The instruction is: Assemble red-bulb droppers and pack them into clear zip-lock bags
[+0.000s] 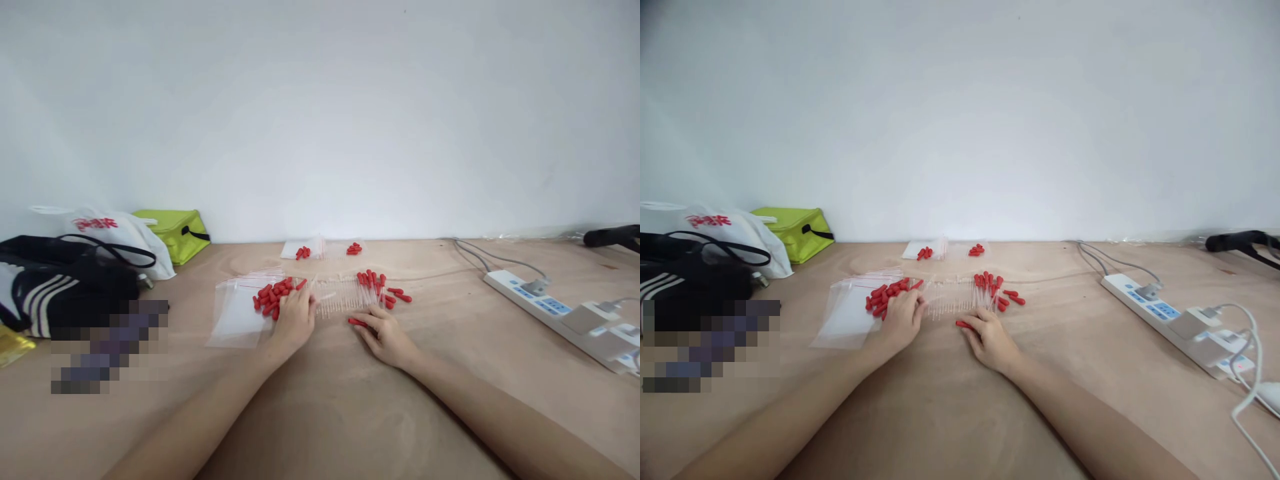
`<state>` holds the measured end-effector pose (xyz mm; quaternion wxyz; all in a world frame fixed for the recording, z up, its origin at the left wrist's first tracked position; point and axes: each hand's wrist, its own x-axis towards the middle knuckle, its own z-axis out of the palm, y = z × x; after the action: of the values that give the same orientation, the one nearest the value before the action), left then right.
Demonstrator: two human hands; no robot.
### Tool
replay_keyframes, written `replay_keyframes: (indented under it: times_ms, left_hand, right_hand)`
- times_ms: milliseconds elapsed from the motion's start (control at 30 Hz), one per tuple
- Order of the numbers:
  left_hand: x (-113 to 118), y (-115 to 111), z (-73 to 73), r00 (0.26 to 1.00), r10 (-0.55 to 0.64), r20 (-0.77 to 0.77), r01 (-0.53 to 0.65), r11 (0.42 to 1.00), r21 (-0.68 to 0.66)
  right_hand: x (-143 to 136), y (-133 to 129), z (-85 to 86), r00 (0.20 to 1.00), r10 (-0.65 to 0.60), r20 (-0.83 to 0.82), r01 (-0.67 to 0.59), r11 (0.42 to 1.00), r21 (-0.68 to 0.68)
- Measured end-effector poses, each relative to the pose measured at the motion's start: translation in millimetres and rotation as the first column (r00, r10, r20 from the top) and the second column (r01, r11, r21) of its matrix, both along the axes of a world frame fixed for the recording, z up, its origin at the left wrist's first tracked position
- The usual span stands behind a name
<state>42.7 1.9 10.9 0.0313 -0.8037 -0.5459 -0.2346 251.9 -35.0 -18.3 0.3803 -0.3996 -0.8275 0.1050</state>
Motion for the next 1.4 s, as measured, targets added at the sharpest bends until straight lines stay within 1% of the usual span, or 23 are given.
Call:
replay_keyframes:
  times_ms: [100,133,200,367,500,600,700,800,900,1067,1300,1400]
  left_hand:
    - [-13,-23,-10.6,0.977,-0.203,0.072,0.206,0.978,-0.039]
    - [-16,-28,-12.3,0.966,-0.242,0.086,0.246,0.968,-0.043]
    - [-20,-32,-13.1,0.956,-0.274,0.108,0.28,0.959,-0.044]
    - [-19,-30,-10.9,0.951,-0.286,0.121,0.293,0.955,-0.042]
    - [-19,-29,-12.4,0.944,-0.311,0.108,0.317,0.948,-0.036]
    - [-20,-29,-14.8,0.936,-0.337,0.102,0.339,0.941,-0.006]
    - [-20,-27,-17.2,0.921,-0.372,0.114,0.372,0.928,0.021]
    - [-19,-26,-16.5,0.903,-0.412,0.119,0.412,0.911,0.029]
    - [-18,-28,-12.2,0.898,-0.43,0.093,0.431,0.902,0.01]
    - [-17,-31,-7.1,0.897,-0.439,0.041,0.44,0.898,0.0]
    - [-17,-30,-11.2,0.88,-0.475,-0.005,0.475,0.879,0.036]
    - [-17,-29,-12.9,0.879,-0.476,-0.018,0.477,0.878,0.043]
  right_hand:
    - [-5,2,-0.3,0.999,-0.011,-0.04,0.01,1.0,-0.005]
    - [-7,3,-0.4,0.999,-0.006,-0.051,0.006,1.0,-0.008]
    - [-12,4,-0.7,0.998,0.012,-0.067,-0.013,1.0,-0.017]
    - [-19,4,-0.7,0.992,0.073,-0.099,-0.078,0.996,-0.046]
    - [-19,3,0.8,0.99,0.085,-0.11,-0.091,0.995,-0.049]
    - [-19,3,2.0,0.988,0.088,-0.125,-0.094,0.994,-0.049]
    - [-20,3,2.9,0.987,0.082,-0.141,-0.091,0.994,-0.059]
    - [-21,2,4.7,0.983,0.1,-0.156,-0.112,0.992,-0.066]
    - [-22,0,7.2,0.979,0.125,-0.161,-0.134,0.99,-0.042]
    - [-21,-1,8.7,0.979,0.156,-0.131,-0.153,0.988,0.037]
    - [-19,1,3.6,0.982,0.186,-0.024,-0.182,0.976,0.117]
    - [-19,1,2.1,0.981,0.192,0.005,-0.191,0.974,0.118]
